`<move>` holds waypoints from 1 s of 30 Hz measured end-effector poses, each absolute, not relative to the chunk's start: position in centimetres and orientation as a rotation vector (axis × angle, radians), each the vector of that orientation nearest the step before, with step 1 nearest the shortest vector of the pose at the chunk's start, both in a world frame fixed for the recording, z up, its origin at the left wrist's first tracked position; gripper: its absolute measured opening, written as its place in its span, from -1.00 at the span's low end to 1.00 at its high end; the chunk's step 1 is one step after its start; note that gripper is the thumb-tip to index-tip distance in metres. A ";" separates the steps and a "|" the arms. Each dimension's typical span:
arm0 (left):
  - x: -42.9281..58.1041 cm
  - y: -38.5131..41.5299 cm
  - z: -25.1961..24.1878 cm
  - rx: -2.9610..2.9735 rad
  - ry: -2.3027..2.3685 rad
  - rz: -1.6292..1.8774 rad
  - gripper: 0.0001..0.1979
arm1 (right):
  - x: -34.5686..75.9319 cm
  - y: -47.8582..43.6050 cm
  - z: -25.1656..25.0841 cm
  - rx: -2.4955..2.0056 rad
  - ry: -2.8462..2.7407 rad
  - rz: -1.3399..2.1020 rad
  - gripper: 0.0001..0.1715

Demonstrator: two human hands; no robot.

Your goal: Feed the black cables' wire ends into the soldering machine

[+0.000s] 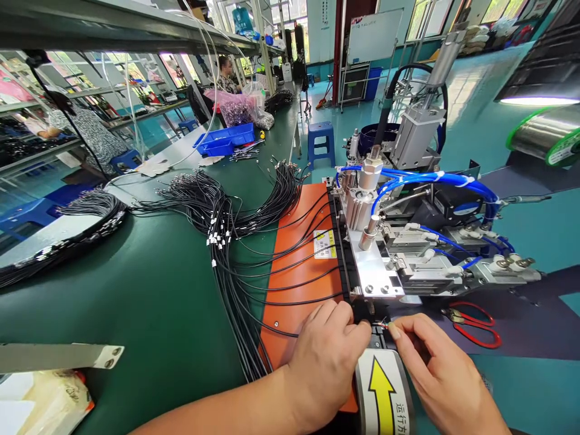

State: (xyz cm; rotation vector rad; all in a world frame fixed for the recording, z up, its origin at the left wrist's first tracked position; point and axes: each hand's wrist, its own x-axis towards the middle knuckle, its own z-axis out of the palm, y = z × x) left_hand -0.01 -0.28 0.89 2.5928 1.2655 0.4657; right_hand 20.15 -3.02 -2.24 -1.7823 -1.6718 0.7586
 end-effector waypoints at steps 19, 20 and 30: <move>-0.1 -0.3 1.0 2.600 1.243 0.498 -0.76 | 20.1 -2.8 -1.9 -1.717 -1.606 0.725 -0.72; -0.1 -0.3 1.0 2.608 1.242 0.502 -0.77 | 20.1 -2.7 -1.8 -1.721 -1.603 0.726 -0.72; -0.5 -0.2 1.9 2.615 1.232 0.499 -0.78 | 19.6 -2.0 -1.0 -1.798 -1.479 0.883 -0.60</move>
